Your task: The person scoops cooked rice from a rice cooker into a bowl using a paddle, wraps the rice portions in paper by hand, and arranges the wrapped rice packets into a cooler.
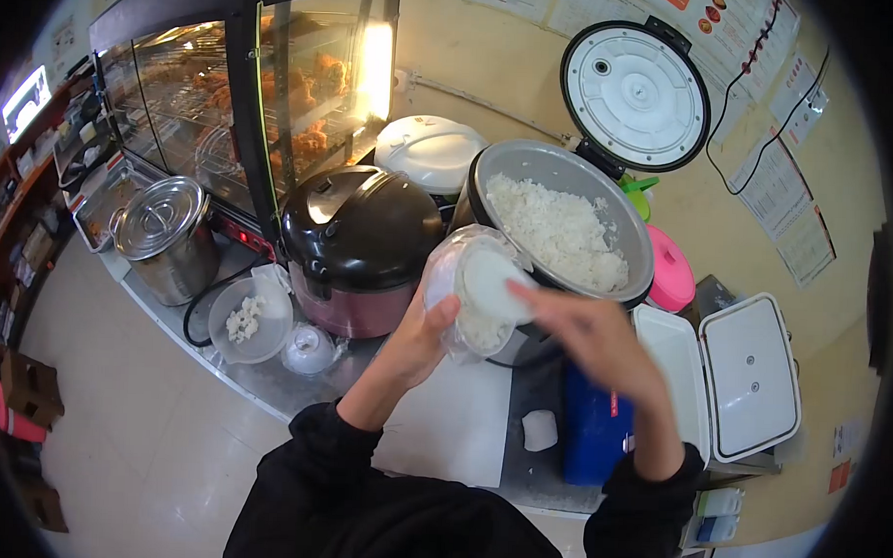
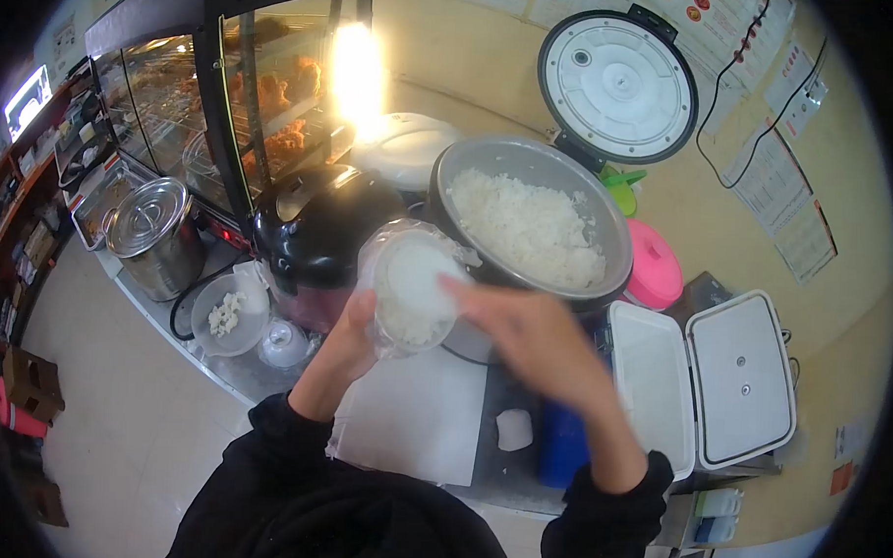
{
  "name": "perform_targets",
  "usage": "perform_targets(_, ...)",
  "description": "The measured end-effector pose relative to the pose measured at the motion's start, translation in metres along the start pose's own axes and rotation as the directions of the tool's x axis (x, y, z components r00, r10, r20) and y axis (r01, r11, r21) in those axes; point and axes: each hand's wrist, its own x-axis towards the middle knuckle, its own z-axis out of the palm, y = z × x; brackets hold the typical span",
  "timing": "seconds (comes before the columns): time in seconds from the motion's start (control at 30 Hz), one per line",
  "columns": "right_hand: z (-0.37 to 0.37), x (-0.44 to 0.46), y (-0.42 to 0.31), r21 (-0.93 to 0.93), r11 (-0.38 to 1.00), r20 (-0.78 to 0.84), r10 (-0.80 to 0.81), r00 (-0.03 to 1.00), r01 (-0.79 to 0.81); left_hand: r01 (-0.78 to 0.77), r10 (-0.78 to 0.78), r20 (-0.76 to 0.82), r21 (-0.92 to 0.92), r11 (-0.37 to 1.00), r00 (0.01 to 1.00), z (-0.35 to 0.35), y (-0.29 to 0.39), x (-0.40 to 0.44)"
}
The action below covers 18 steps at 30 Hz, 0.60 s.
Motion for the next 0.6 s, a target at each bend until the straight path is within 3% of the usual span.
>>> perform_targets(0.07,-0.026,0.008,0.003,0.286,0.936,0.064,0.193,0.979,-0.204,0.036,-0.038,-0.025,-0.087,0.996,0.999,-0.006,-0.009,-0.002)
perform_targets(0.1,-0.037,0.008,-0.002,0.434,0.821,0.101,0.363,0.926,-0.37,0.041,-0.047,-0.038,-0.153,0.987,0.998,-0.006,-0.01,-0.003)
perform_targets(0.13,-0.04,0.01,0.006,0.527,0.771,0.068,0.382,0.922,-0.358,0.046,-0.058,-0.052,-0.219,0.975,0.997,-0.005,-0.011,-0.006)
perform_targets(0.2,-0.042,0.02,0.037,0.396,0.868,-0.101,0.366,0.925,-0.3,0.046,-0.068,-0.072,-0.276,0.96,0.995,-0.006,-0.014,-0.013)
perform_targets(0.23,-0.038,0.026,0.056,0.322,0.905,-0.182,0.348,0.92,-0.278,0.044,-0.067,-0.077,-0.268,0.962,0.995,-0.006,-0.016,-0.017)
perform_targets(0.27,-0.027,0.033,0.083,-0.035,0.979,-0.384,0.173,0.907,-0.201,0.048,-0.071,-0.083,-0.26,0.964,0.994,-0.006,-0.019,-0.023)
perform_targets(0.3,-0.012,0.038,0.113,-0.398,0.903,-0.497,-0.063,0.865,-0.163,0.062,-0.089,-0.079,-0.292,0.954,0.993,-0.005,-0.022,-0.029)
perform_targets(0.33,-0.001,0.039,0.118,-0.706,0.688,-0.502,-0.32,0.803,-0.167,0.077,-0.106,-0.073,-0.323,0.943,0.992,-0.002,-0.024,-0.034)
perform_targets(0.43,0.038,0.021,0.073,-0.509,0.833,-0.67,-0.224,0.708,-0.219,0.108,-0.139,-0.059,-0.363,0.926,0.989,0.002,-0.03,-0.046)
perform_targets(0.5,0.077,-0.002,0.047,-0.115,0.993,-0.749,-0.079,0.658,-0.011,0.132,-0.171,-0.066,-0.389,0.912,0.983,0.006,-0.036,-0.059)
perform_targets(0.53,0.103,-0.016,0.038,0.164,0.985,-0.736,0.087,0.672,0.052,0.147,-0.194,-0.076,-0.407,0.902,0.978,0.009,-0.039,-0.067)
perform_targets(0.6,0.165,-0.044,0.033,0.571,0.821,-0.62,0.407,0.671,0.03,0.192,-0.24,-0.085,-0.377,0.906,0.967,0.005,-0.056,-0.087)
